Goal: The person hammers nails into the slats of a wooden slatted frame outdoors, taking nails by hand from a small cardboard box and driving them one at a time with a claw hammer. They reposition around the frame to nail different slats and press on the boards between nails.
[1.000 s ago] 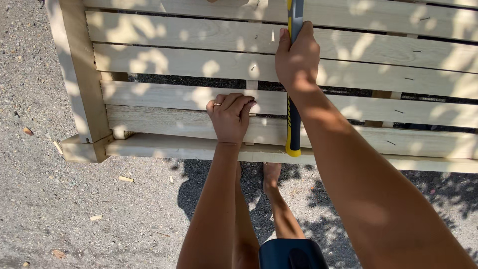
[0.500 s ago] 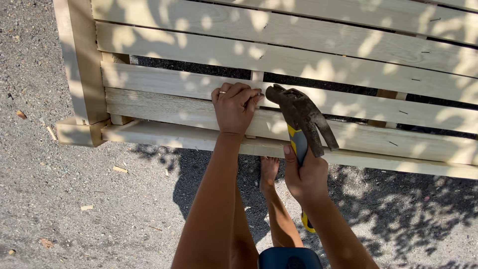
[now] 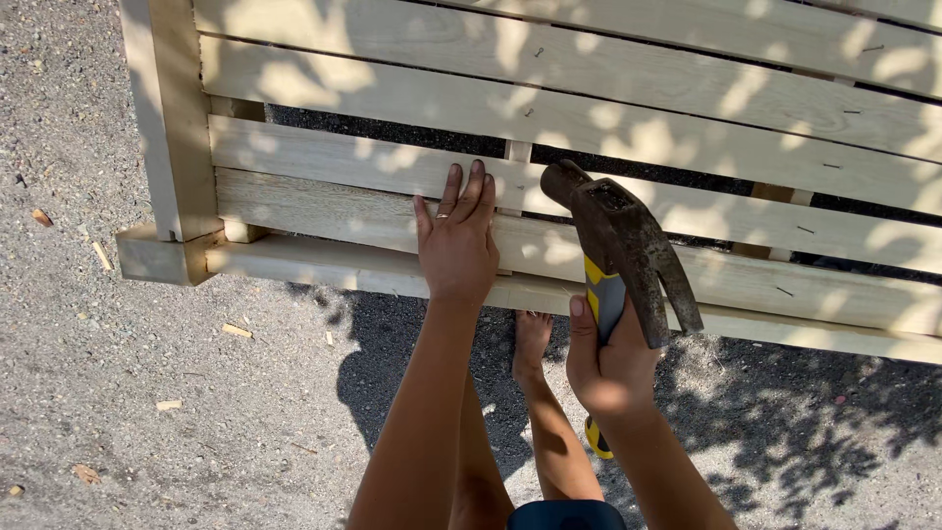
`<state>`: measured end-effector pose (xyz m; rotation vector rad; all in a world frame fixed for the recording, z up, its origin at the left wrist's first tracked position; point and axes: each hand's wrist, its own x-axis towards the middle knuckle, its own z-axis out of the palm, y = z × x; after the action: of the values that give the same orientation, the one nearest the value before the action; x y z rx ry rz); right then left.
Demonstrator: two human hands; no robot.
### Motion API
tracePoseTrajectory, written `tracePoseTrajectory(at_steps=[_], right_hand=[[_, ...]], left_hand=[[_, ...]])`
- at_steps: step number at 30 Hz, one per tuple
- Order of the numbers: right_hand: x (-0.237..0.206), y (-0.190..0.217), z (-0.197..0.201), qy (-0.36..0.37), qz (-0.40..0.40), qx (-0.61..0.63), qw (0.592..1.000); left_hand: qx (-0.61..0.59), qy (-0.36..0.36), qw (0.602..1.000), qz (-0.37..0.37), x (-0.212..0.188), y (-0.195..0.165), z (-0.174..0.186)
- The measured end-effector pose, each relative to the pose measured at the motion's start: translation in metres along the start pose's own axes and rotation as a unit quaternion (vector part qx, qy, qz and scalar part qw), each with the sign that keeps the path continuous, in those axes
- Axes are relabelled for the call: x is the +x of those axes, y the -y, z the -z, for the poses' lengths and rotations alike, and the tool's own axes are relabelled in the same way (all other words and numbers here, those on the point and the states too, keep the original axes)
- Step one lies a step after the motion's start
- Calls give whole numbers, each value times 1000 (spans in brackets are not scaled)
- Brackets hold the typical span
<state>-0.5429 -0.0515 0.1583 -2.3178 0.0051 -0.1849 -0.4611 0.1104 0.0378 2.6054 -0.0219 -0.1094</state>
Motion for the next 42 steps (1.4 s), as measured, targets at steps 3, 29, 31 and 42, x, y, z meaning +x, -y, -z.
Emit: tracePoseTrajectory(at_steps=[3,29,31,42], right_hand=[[15,-5,-26,88,-140,-53,985],[179,-54,-72,-44,-276,-38,959],[180,-56,-77,-42,-279,-54,958],[186,-41,-80,-29,-342,-114,932]], left_hand=[[58,80,995,27,-5,-7,-3],[50,144,988,23,27,-10,34],[-40,70,995,56,49,-18,50],[-26,7,989,-143,329,-60,123]])
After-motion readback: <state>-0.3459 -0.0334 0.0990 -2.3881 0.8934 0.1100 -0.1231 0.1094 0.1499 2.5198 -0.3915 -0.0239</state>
